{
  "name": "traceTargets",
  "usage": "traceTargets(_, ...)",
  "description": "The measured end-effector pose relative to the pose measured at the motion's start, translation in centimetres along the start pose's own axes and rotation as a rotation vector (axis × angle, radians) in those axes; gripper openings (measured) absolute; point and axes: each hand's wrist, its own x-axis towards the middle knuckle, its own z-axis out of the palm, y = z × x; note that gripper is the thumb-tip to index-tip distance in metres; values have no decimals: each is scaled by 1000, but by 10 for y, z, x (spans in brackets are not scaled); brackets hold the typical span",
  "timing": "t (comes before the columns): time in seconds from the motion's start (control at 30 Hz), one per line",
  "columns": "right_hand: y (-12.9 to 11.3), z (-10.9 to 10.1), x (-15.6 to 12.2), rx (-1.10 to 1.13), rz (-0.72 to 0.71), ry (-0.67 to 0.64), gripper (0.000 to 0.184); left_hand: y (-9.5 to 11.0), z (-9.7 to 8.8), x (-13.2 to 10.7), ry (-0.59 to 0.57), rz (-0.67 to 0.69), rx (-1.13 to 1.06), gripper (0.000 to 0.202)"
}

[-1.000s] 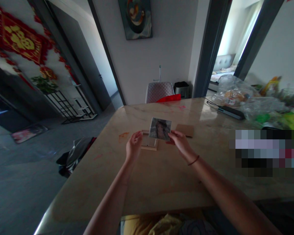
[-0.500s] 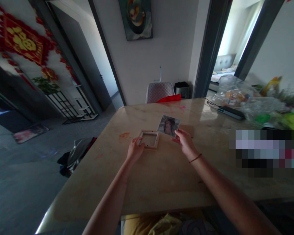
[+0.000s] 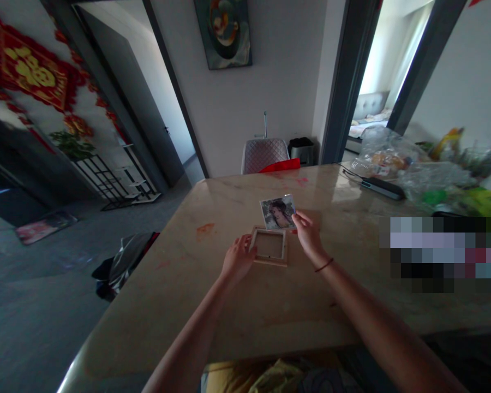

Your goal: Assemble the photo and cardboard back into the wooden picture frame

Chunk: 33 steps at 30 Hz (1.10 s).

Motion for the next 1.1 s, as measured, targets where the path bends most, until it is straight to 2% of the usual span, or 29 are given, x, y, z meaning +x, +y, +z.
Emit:
traceTargets(0.13, -7, -1, -6, -261, -329, 6, 37, -2, -6, 3, -38, -70, -66, 31)
traceTargets(0.27, -18, -2, -16, -500, -683, -98, 31, -6, -9, 5, -28, -67, -36, 26)
traceTargets(0.37, -25, -4, -20, -611, -832, -147, 29, -9, -9, 6, -23, -47, -2, 26)
traceTargets(0.6, -31, -12, -17, -645, -919, -63, 27, -11, -9, 7, -35, 113, 85, 25)
traceTargets(0.83, -32, -11, -23, -743, -920, -268, 27, -13, -9, 8, -109, 177, 117, 22)
traceTargets(0.97, -32, -11, -25, -844, -900, -307, 26, -11, -12, 6, -107, 156, 149, 22)
traceTargets(1.1, -31, -12, -24, -885, -889, -413, 27, -10, -15, 4, -120, 93, 101, 20)
